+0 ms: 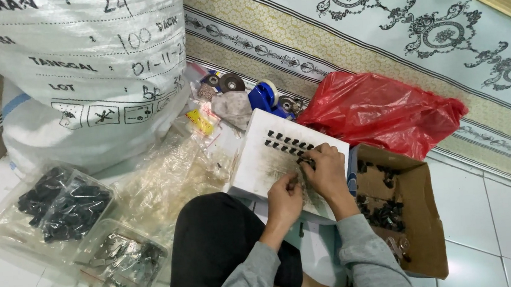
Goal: The person sits on the floor and repeatedly picks small black components from a cardboard box, briefly handles them, and places them into a white tray with rows of slots. The person also handles a small plastic bag near the end of the clip.
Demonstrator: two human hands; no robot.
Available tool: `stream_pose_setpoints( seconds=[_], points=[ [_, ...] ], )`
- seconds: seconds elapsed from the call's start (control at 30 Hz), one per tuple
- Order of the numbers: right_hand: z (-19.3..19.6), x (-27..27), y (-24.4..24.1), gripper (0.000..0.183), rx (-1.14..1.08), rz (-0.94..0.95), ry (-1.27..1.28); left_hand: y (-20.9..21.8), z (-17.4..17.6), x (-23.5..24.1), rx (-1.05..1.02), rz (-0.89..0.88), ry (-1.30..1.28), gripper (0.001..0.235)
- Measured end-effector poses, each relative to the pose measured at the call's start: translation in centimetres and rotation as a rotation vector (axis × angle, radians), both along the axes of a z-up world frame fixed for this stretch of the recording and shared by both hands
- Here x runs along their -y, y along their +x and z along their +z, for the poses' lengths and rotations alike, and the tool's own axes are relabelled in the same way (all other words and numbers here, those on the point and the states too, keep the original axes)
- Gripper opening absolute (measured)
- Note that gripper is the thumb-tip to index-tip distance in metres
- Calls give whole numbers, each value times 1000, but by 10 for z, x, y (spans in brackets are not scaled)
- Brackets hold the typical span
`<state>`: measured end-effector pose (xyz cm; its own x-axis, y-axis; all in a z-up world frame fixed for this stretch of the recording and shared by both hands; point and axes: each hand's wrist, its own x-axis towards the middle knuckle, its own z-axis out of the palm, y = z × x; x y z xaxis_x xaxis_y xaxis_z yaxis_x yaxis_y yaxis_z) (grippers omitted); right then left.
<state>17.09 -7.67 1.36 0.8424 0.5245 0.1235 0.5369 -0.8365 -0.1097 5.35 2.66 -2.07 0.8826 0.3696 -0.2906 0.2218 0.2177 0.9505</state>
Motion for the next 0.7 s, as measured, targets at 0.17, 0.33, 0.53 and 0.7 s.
stream_pose_setpoints(
  seconds=[0.17,0.33,0.53,0.7],
  points=[
    [4,-2,-3,18,2,-11,0,-2,1,1,-9,2,32,37],
    [8,6,0,18,13,-16,36,-1,-3,1,-7,-3,12,36],
    [38,65,0,18,93,-20,113,-9,11,-2,17,-17,21,35],
    [90,143,-27,19,-79,-165,14,-16,19,6,73,-28,166,19]
  ],
)
